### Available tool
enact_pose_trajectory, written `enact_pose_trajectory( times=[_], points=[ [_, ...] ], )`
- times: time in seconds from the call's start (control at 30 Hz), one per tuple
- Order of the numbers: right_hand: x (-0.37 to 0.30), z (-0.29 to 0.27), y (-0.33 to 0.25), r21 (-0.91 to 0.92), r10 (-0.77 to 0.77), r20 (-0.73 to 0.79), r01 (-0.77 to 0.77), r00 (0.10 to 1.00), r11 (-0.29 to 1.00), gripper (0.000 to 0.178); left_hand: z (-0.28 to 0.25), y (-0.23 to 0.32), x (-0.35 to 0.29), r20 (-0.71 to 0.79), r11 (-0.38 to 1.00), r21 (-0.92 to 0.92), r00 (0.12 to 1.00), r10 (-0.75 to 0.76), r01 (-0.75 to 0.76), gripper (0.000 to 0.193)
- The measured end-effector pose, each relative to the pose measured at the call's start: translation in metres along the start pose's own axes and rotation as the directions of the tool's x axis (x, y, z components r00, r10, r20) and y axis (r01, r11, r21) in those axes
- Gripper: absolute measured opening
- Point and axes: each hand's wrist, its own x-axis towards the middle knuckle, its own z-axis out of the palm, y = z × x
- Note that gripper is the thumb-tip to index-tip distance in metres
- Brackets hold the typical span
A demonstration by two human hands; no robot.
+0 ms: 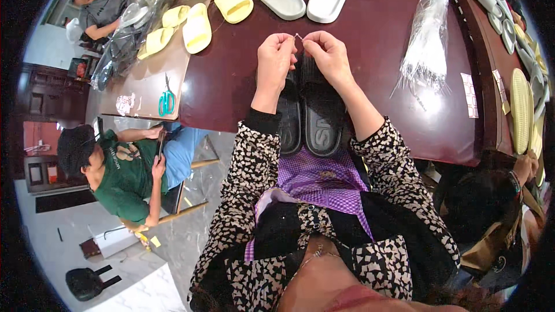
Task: The person attaches pairs of slippers together by threading plastic fasteners through them by hand.
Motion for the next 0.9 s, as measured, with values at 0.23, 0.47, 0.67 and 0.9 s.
enact_pose_trajectory(
  times=[0.23, 0.47, 0.67, 0.9],
  points=[
    [0.0006, -0.0003, 0.0021, -0.067, -0.024, -0.009, 0.024, 1.000, 0.997, 0.016, -0.0010, -0.0031, -0.0021, -0.012, 0.998, -0.024, 0.999, 0.052, -0.052, 0.013],
    [0.0007, -0.0003, 0.0053, -0.108, -0.046, -0.008, 0.045, 0.999, 0.993, 0.018, 0.0005, -0.0002, -0.0046, -0.040, 0.998, -0.031, 0.997, 0.061, -0.062, 0.012],
    [0.0004, 0.0008, 0.0082, -0.076, -0.072, -0.002, 0.071, 0.997, 0.995, 0.018, 0.0010, -0.0004, -0.0051, -0.067, 0.998, -0.027, 0.996, 0.062, -0.064, 0.010],
    [0.0001, 0.0024, 0.0077, -0.115, -0.065, -0.005, 0.064, 0.998, 0.991, 0.018, 0.0015, -0.0003, -0.0045, -0.078, 0.998, -0.027, 0.995, 0.063, -0.065, 0.009]
  ],
)
